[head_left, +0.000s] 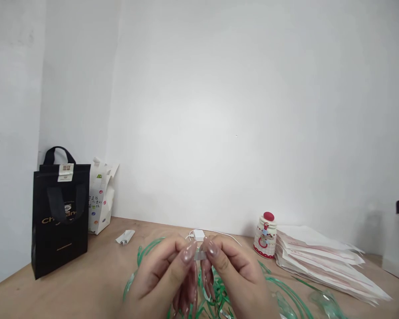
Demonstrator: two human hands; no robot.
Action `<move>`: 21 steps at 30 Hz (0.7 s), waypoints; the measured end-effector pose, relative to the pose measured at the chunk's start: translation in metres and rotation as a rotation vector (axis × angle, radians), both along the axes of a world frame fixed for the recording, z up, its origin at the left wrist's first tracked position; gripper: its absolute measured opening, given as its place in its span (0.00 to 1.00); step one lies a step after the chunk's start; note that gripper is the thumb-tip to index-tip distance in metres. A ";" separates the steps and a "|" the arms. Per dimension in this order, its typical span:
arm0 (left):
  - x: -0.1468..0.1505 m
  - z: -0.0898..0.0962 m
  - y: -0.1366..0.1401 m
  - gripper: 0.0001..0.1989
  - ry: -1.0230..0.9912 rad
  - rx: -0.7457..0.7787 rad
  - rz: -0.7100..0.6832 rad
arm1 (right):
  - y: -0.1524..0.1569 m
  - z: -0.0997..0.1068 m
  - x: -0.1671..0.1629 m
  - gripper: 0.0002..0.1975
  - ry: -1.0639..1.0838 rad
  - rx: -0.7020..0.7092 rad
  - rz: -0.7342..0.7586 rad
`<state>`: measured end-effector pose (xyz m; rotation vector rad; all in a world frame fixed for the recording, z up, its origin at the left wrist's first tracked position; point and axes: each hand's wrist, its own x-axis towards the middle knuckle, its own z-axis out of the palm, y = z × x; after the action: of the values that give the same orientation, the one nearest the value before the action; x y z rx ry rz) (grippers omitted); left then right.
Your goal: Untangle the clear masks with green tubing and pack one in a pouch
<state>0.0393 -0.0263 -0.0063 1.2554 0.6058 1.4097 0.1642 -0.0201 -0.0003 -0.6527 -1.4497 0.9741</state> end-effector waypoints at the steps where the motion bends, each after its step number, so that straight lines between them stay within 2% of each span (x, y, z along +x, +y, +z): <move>1: 0.000 0.001 -0.001 0.19 0.016 0.011 0.020 | 0.000 0.000 0.000 0.19 -0.002 -0.005 0.008; 5: -0.003 0.002 -0.001 0.18 0.093 0.066 0.071 | -0.001 -0.001 -0.001 0.19 -0.024 -0.026 -0.011; 8: -0.004 -0.002 0.002 0.16 0.170 0.147 0.139 | -0.002 -0.003 -0.001 0.19 -0.074 0.003 -0.097; 11: -0.004 -0.005 0.006 0.15 0.232 0.210 0.226 | -0.001 -0.007 -0.001 0.18 -0.163 0.149 -0.244; 15: -0.003 -0.006 0.008 0.14 0.240 0.209 0.279 | 0.002 -0.014 -0.002 0.16 -0.286 0.386 -0.389; 18: -0.001 -0.005 0.008 0.14 0.207 0.195 0.257 | 0.001 -0.014 -0.001 0.15 -0.298 0.424 -0.415; 21: -0.001 -0.005 0.009 0.17 0.166 0.147 0.147 | -0.002 -0.010 0.001 0.16 -0.272 0.378 -0.388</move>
<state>0.0382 -0.0171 -0.0110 1.4806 0.7301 1.5024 0.1654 -0.0219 -0.0100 -0.7659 -1.6114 0.3050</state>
